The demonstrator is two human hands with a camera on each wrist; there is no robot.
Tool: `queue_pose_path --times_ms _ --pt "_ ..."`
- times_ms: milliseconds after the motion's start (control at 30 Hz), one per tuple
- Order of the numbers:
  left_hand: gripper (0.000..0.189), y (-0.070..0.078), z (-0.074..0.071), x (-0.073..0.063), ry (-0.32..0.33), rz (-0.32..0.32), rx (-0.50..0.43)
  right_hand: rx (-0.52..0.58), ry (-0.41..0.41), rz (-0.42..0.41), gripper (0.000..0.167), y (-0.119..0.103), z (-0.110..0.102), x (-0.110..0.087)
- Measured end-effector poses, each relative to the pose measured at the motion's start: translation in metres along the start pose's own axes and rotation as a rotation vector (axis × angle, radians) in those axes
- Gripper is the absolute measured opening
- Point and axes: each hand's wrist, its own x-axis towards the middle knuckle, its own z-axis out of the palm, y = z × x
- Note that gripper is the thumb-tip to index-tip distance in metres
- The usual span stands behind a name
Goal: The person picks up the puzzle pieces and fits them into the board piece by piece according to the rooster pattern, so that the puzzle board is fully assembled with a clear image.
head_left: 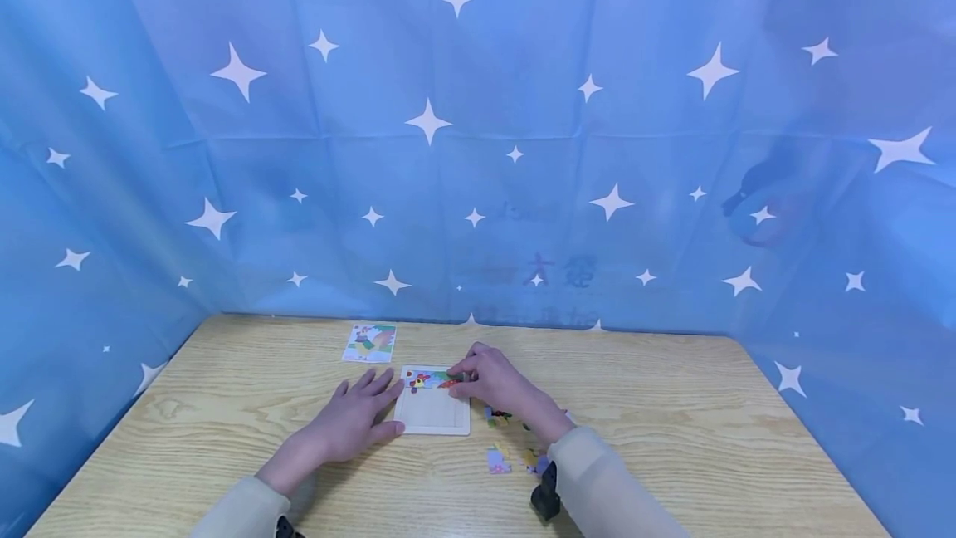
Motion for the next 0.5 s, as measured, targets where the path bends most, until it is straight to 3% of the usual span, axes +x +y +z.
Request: queue_pose_path --times_ms 500 --pt "0.067 -0.0004 0.0002 -0.0004 0.015 0.028 -0.005 0.053 -0.006 0.027 0.033 0.0019 -0.0007 -0.0015"
